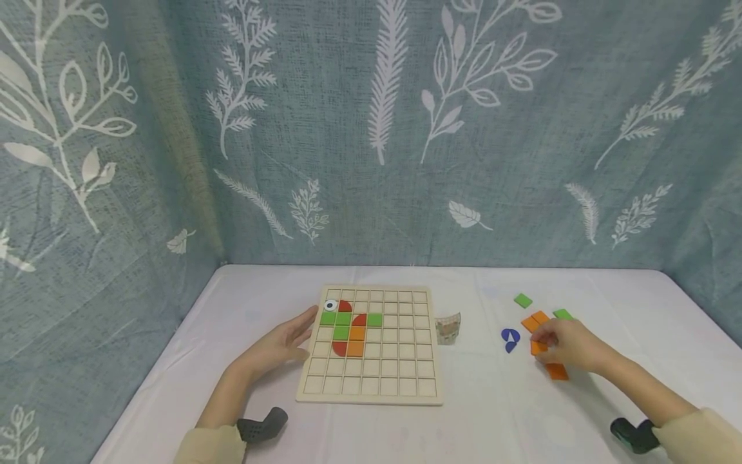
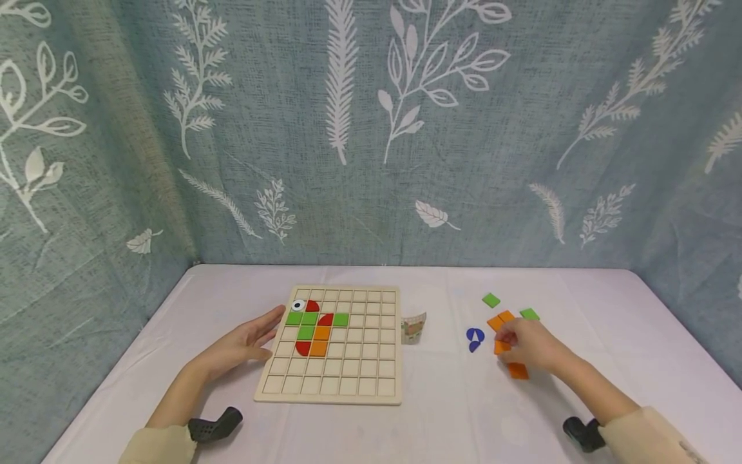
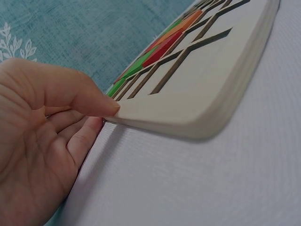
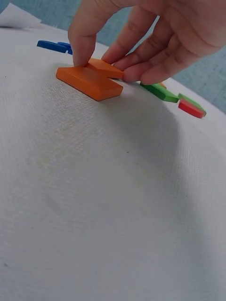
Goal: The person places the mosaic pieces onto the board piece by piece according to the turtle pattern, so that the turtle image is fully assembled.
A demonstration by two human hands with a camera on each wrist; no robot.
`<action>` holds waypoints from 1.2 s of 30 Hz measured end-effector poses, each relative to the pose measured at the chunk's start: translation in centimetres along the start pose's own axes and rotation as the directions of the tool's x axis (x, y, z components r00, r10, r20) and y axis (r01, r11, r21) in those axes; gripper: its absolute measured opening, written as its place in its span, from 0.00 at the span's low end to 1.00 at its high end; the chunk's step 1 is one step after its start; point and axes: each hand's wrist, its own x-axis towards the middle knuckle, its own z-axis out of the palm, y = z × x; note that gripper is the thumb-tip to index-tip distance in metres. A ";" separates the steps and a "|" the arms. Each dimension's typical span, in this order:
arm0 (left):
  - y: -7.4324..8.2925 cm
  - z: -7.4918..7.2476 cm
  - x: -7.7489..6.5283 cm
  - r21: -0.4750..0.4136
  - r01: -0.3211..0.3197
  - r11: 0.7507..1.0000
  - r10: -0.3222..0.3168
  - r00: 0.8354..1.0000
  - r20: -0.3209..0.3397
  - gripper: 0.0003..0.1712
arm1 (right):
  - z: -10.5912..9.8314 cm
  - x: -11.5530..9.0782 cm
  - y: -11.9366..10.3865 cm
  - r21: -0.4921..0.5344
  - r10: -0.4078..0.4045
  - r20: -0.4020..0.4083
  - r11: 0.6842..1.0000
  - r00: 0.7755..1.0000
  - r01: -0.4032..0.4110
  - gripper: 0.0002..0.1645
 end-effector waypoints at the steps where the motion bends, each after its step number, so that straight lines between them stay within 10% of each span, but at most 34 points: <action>1: 0.0 0.0 0.0 0.001 0.001 1.000 -0.001 1.000 -0.001 0.53 | 0.0 0.0 0.0 -0.003 -0.002 -0.003 1.000 1.000 0.002 0.15; 36: 0.1 0.1 0.0 0.020 0.003 1.000 -0.003 1.000 -0.009 0.52 | -2.4 0.5 -0.6 0.041 -0.112 0.066 0.993 0.992 0.109 0.13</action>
